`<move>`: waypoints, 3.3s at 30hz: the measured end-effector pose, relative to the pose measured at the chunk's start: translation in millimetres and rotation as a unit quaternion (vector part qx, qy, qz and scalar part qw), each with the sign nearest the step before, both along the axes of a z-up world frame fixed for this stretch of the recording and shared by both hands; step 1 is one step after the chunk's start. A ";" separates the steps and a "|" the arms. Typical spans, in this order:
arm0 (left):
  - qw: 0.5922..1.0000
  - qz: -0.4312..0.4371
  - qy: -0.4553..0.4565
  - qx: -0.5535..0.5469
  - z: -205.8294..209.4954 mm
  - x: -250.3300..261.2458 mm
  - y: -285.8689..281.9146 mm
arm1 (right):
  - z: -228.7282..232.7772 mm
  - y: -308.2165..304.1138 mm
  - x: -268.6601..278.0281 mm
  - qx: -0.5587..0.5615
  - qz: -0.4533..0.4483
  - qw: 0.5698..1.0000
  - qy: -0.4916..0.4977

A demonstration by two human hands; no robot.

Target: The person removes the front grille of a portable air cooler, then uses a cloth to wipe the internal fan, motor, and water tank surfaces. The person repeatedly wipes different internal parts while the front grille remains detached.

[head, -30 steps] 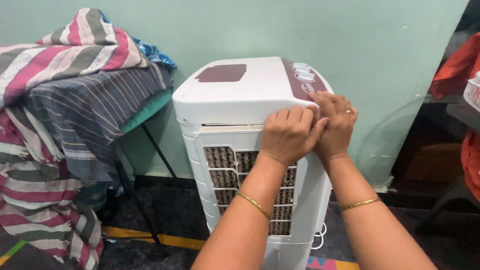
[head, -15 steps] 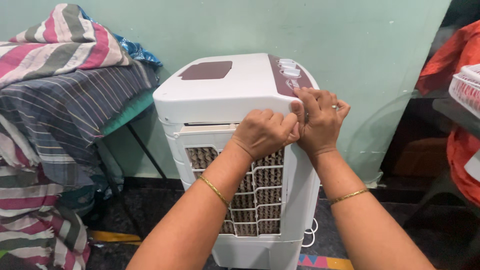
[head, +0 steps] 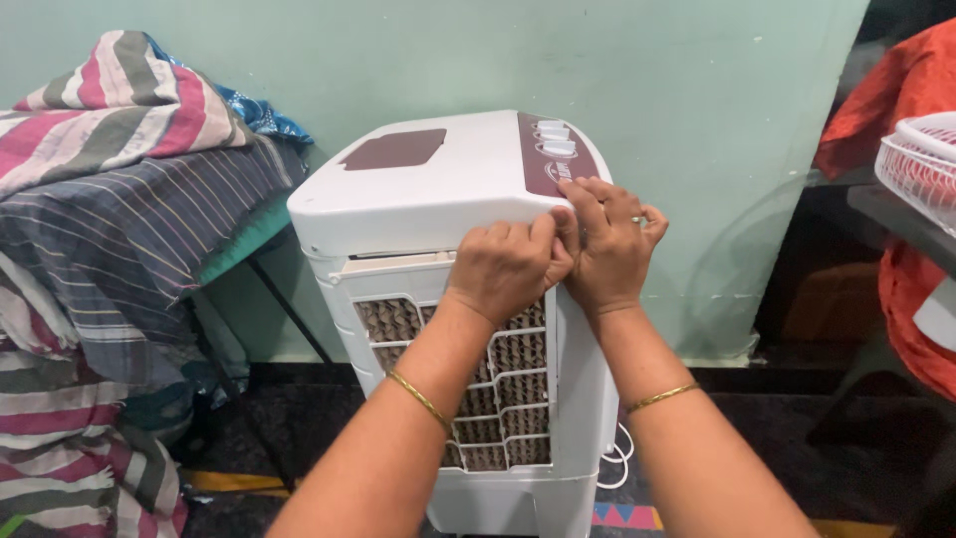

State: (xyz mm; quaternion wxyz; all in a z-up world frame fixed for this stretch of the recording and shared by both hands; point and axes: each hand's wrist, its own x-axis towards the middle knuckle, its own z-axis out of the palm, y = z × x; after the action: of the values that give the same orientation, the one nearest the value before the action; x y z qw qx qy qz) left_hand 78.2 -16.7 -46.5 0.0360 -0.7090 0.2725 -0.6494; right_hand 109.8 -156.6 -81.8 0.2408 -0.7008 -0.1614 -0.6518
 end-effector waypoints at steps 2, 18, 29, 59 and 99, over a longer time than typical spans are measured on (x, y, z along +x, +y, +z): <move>0.999 0.006 0.019 -0.045 -7.0 -4.2 -6.7 | -13.1 8.5 -4.8 0.049 -0.009 0.998 0.033; 0.996 -0.060 0.067 0.028 -3.2 7.0 -3.9 | -39.9 -5.1 19.8 0.063 -0.015 0.997 0.049; 0.996 -0.058 0.057 0.026 0.9 16.4 -14.2 | -37.1 -15.6 32.3 0.075 0.008 0.996 0.054; 0.982 -0.019 0.187 0.012 17.0 -40.6 14.9 | -39.1 -12.7 9.4 0.058 0.043 0.996 0.059; 0.974 0.042 0.191 -0.116 -26.3 -81.2 78.3 | 5.5 31.8 -59.5 -0.086 0.083 0.990 0.080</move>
State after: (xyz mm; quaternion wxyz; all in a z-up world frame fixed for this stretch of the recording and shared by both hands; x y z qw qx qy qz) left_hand -3.0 61.6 -72.8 -0.0720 -0.8299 0.1670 -0.5274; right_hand 50.3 -124.8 -76.3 0.2452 -0.7527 -0.2544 -0.5555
